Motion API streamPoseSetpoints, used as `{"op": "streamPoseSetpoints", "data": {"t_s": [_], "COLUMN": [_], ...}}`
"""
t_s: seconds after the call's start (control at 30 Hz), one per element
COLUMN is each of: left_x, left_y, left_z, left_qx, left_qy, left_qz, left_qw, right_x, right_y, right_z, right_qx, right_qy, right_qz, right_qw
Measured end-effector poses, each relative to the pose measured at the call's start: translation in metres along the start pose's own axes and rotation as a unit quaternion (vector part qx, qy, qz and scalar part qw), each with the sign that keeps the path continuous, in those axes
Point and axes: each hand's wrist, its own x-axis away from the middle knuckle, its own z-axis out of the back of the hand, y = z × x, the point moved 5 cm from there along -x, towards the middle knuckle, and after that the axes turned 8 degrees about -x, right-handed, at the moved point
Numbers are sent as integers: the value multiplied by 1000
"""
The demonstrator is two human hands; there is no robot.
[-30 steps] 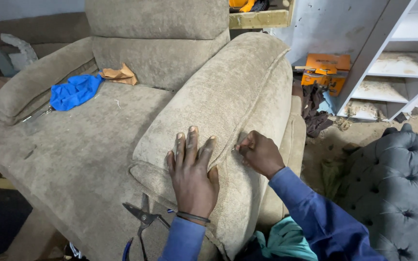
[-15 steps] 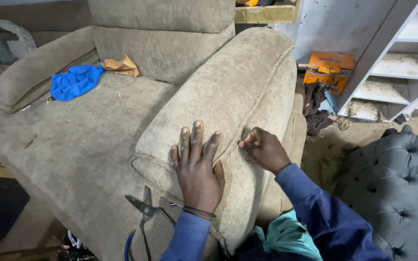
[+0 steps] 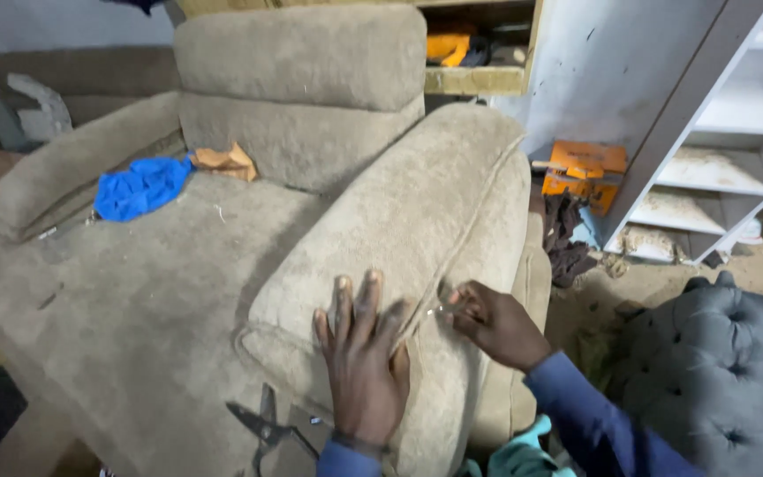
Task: Hand-sewing the fabric seam on an armchair armrest using a needle and thread
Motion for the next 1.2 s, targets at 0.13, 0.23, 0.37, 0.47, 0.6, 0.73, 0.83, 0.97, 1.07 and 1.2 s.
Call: {"op": "streamPoseSetpoints", "data": {"t_s": [0.13, 0.23, 0.37, 0.47, 0.6, 0.73, 0.83, 0.97, 1.07, 1.2], "left_x": [3, 1, -3, -5, -8, -8, -8, -7, -9, -10], "left_y": [8, 13, 10, 11, 13, 13, 14, 12, 10, 13], "left_z": [0, 0, -12, -14, -8, -14, -16, -16, -16, -3], "left_qx": [46, 35, -6, -21, -29, -32, -40, -21, -5, 72], "left_qy": [12, 16, -54, -60, -42, -32, -52, -47, -38, -42], "left_qz": [-43, -83, -83, -86, -76, -75, -70, -63, -73, -57], "left_qw": [998, 996, 995, 994, 996, 996, 995, 997, 997, 995], "right_x": [1, -7, -23, -32, -35, -32, -27, -6, 28, 61], "right_y": [10, 10, 11, 16, 16, -1, -9, -5, -34, -67], "right_z": [7, 2, 2, 2, 1, -10, -16, -17, -41, -73], "right_qx": [195, 238, 224, 194, 173, 160, 172, 174, 179, 178], "right_qy": [133, 140, 75, 48, 32, 29, 34, 189, 227, 176], "right_qz": [27, 35, 43, 123, 77, 132, 116, 48, 147, 222], "right_qw": [971, 961, 971, 972, 981, 978, 978, 965, 946, 942]}}
